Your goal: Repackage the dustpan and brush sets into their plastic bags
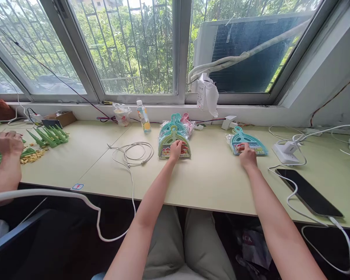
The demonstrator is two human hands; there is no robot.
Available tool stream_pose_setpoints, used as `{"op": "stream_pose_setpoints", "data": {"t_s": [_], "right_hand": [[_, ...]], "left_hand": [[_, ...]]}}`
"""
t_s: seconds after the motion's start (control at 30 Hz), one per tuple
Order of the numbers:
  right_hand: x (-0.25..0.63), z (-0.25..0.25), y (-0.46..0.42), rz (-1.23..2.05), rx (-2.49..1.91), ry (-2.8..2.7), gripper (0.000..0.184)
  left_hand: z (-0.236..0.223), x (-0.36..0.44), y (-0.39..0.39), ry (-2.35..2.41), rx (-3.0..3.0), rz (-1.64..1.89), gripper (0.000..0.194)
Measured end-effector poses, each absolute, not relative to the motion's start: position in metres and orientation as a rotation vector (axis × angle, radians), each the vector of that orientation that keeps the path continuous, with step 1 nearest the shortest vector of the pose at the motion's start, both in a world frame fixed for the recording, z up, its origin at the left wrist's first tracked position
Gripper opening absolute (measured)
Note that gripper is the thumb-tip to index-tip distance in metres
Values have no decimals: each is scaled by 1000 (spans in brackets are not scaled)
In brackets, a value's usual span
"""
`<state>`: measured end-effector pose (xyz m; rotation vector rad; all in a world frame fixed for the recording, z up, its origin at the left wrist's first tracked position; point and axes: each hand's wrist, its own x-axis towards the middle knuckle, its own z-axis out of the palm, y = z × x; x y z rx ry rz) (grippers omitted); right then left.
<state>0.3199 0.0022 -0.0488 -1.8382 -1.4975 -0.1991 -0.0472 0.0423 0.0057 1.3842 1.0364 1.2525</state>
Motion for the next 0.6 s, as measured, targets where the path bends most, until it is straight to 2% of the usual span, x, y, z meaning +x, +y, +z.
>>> {"op": "stream_pose_setpoints", "data": {"t_s": [0.23, 0.4, 0.6], "right_hand": [[315, -44, 1, 58, -1788, -1437, 57], [315, -42, 0, -74, -1954, -1344, 54], [340, -47, 1, -101, -2171, -919, 49]], "left_hand": [[5, -47, 44, 1037, 1389, 1242, 27], [6, -48, 42, 1036, 1389, 1234, 26], [7, -48, 41, 1019, 1386, 1237, 25]]}}
